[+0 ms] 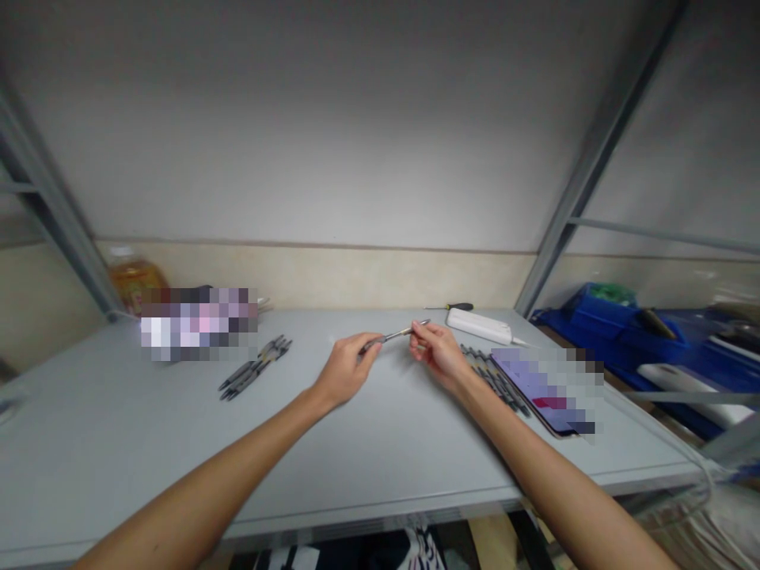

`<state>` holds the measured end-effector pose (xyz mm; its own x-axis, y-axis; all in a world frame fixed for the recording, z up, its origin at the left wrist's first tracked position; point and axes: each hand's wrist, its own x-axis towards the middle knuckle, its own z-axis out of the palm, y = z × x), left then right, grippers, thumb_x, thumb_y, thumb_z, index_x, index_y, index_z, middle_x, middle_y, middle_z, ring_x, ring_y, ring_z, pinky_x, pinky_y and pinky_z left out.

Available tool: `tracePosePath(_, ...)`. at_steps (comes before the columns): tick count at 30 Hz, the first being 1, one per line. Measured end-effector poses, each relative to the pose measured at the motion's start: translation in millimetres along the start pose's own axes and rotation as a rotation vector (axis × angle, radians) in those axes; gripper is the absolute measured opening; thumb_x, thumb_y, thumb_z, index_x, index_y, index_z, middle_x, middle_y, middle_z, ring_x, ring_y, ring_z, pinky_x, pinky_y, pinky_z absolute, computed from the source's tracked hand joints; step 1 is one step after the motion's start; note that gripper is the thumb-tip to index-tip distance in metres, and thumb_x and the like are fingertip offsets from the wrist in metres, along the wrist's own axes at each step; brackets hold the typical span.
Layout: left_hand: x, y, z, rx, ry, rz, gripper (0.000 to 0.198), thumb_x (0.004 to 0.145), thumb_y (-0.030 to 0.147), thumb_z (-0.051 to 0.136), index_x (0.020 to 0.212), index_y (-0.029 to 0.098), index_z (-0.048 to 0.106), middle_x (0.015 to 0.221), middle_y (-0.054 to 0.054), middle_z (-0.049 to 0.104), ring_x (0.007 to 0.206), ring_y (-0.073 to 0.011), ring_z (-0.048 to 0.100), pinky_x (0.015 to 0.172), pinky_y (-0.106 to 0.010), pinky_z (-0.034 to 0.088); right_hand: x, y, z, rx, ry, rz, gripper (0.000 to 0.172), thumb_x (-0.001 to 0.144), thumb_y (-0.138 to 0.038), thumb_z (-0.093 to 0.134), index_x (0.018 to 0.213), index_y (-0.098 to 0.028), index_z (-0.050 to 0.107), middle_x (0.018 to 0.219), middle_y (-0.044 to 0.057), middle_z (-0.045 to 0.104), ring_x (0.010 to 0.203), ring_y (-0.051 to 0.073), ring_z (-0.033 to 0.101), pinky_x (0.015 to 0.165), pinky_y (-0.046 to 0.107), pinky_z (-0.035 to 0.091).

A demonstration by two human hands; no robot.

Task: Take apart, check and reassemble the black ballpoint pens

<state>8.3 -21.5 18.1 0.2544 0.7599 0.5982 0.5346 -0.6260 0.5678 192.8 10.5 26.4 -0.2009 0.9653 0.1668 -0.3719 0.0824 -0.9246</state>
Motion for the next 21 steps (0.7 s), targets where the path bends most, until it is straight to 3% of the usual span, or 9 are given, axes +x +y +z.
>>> tracePosePath(4,0,-3,0.2,-0.055,-0.086,-0.189,0.027,0.084,0.029,0.044,0.082,0.013,0.065,0.062,-0.001,0.061,0.055,-0.0114,0.051,0.054,-0.022,0.037,0,4,1,-0.149,0.026,-0.05,0.033,0.065,-0.042,0.071,0.058,-0.013,0.057,0.05,-0.002,0.054,0.042,0.007,0.045,0.038,0.019,0.033)
tracePosePath(11,0,-8,6.9,-0.283,-0.003,-0.385,0.021,0.075,0.03,0.052,0.073,0.012,0.063,0.06,-0.001,0.059,0.053,-0.0112,0.05,0.053,-0.022,0.037,0,7,0,-0.293,0.01,-0.154,0.031,0.07,-0.043,0.067,0.063,-0.014,0.06,0.045,-0.003,0.052,0.038,0.007,0.043,0.039,0.02,0.033)
tracePosePath(17,1,-4,9.1,-0.433,0.006,-0.384,0.02,0.073,0.031,0.054,0.071,0.012,0.06,0.061,-0.003,0.06,0.055,-0.0113,0.052,0.055,-0.023,0.04,-2,2,-2,-0.29,0.006,-0.174,0.03,0.071,-0.041,0.066,0.06,-0.015,0.058,0.045,-0.003,0.051,0.038,0.007,0.041,0.039,0.02,0.031)
tracePosePath(21,2,-6,6.7,-0.433,-0.055,-0.318,0.021,0.074,0.033,0.057,0.078,0.012,0.061,0.068,-0.004,0.063,0.061,-0.0124,0.055,0.06,-0.024,0.042,-3,2,4,-0.186,0.016,-0.146,0.027,0.068,-0.041,0.068,0.065,-0.015,0.061,0.06,0.001,0.058,0.055,0.011,0.052,0.044,0.021,0.039)
